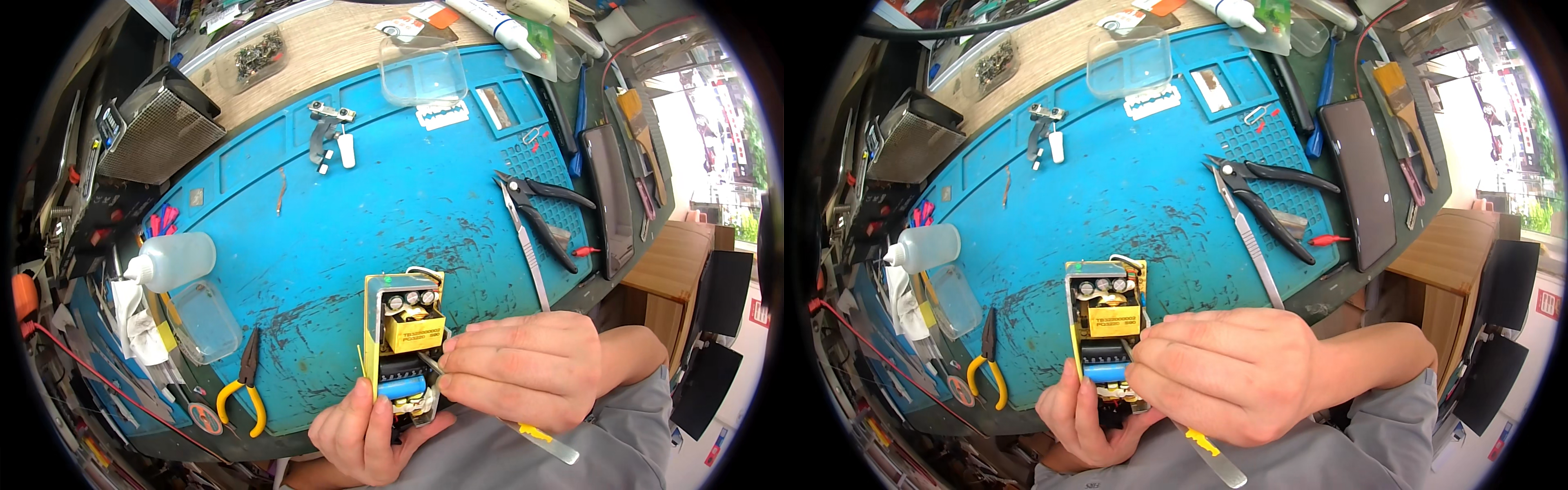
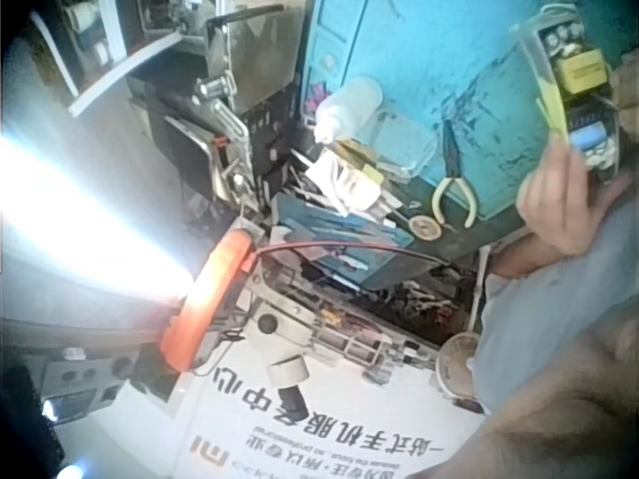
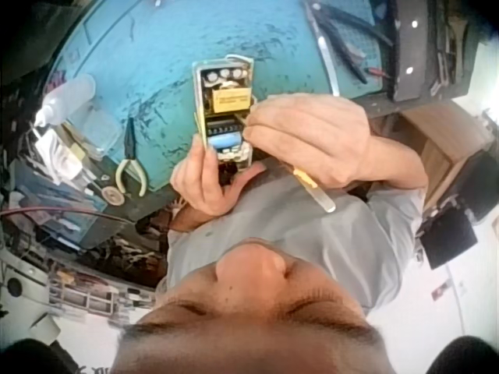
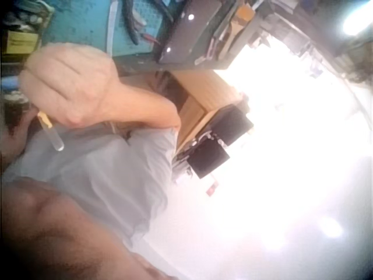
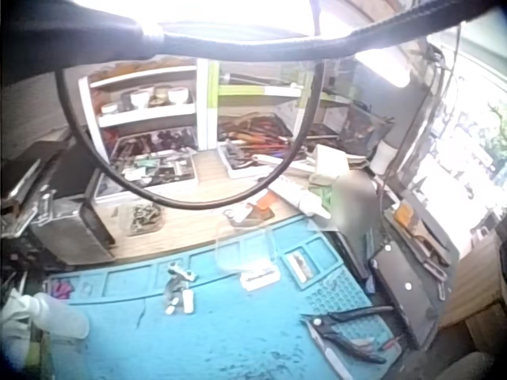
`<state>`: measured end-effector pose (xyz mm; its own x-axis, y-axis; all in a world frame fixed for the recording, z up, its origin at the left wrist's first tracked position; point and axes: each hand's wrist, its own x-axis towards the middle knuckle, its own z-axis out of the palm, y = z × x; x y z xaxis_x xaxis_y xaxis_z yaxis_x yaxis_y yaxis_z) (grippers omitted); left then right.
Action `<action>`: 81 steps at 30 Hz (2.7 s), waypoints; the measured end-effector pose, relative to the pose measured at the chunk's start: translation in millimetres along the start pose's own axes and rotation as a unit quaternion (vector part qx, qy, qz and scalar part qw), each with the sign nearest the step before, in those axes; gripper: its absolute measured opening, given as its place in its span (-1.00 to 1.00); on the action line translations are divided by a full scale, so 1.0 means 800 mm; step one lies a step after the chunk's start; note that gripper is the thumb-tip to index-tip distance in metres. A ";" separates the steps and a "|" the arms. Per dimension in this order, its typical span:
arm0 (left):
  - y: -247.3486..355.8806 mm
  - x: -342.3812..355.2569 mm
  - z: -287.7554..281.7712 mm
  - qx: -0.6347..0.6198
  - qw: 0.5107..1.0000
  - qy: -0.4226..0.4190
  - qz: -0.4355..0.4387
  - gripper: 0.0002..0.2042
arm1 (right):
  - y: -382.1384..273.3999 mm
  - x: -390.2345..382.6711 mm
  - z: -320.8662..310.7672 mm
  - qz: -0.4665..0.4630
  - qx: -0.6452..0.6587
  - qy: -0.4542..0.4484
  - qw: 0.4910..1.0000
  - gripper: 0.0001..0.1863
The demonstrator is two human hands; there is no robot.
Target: The person repairs a small electronic device by manipulating wires and components on a circuit board. They use tweezers to adjust parts and a soldering iron to make connections, working at a cluttered workbench.
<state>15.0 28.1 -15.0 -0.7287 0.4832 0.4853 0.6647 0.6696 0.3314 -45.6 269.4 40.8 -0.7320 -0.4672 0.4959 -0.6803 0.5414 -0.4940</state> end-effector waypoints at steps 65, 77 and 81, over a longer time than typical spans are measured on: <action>0.001 0.003 -0.007 -0.004 0.999 -0.037 0.000 -0.07 | 0.012 -0.011 -0.010 0.011 0.075 -0.028 0.997 -0.77; 0.002 -0.003 -0.001 0.015 1.000 -0.007 0.008 -0.08 | 0.012 -0.013 -0.008 0.007 0.063 -0.021 0.998 -0.76; 0.000 -0.006 0.006 0.021 0.999 0.023 0.020 -0.09 | 0.014 -0.013 -0.008 0.010 0.072 -0.020 0.997 -0.78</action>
<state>17.8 28.8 -21.3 -0.6923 0.4841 0.5352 0.6852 0.6737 0.2768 -45.3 284.7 34.7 -0.7448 -0.4862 0.4570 -0.6613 0.4464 -0.6028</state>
